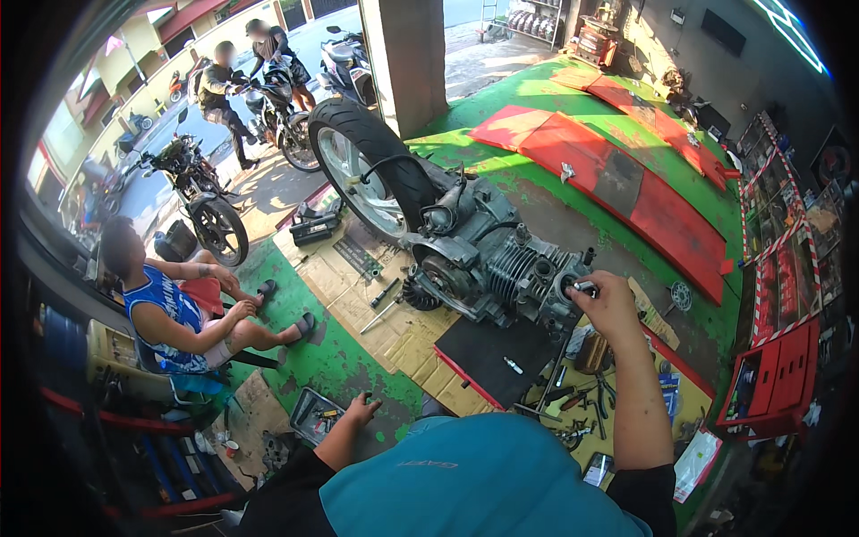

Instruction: The person retrieves a wrench from a toolbox and proceeds to work on a motorcycle engine block placed on a workbench. They use the wrench to tighten bolts on the engine casing while another person observes and occasionally assists.

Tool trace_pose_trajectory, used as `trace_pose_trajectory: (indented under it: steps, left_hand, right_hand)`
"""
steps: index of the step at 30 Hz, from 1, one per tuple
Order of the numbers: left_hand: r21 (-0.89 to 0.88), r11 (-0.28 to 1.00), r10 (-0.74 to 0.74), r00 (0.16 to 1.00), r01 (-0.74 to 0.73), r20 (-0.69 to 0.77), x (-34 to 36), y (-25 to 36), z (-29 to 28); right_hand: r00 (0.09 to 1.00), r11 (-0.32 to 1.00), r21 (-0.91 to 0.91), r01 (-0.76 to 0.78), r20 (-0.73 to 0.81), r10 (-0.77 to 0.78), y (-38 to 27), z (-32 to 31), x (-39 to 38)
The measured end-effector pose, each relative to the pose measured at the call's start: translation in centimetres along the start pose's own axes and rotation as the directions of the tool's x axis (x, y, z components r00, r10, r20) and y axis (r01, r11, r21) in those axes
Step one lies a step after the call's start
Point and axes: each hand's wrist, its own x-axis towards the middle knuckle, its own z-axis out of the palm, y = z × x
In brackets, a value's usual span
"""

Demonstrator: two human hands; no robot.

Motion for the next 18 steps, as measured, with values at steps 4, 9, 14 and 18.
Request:
trace_pose_trajectory:
  steps: [4, 9, 14, 18]
  left_hand:
    - [-0.026, 0.997, -0.065, 0.994, 0.067, 0.087, -0.2, 1.3, -0.2]
    - [-0.122, 0.991, -0.053, 0.996, 0.061, 0.067, -0.4, -0.2, -0.2]
    - [-0.112, 0.989, -0.089, 0.991, 0.1, 0.098, 0.0, 0.6, 0.1]
    - [-0.133, 0.991, -0.015, 0.997, 0.024, 0.072, 1.2, -0.5, 0.1]
  right_hand:
    - [0.999, 0.998, 0.055, -0.007, -0.038, 0.009, -0.1, -0.9, -0.6]
    - [0.997, 0.997, -0.031, 0.065, -0.033, -0.066, 1.0, -0.8, -0.5]
    - [0.997, 0.996, -0.035, 0.08, -0.015, -0.08, 0.6, -0.5, -0.4]
    - [0.997, 0.997, -0.012, 0.072, -0.017, -0.072, 0.6, -0.4, -0.6]
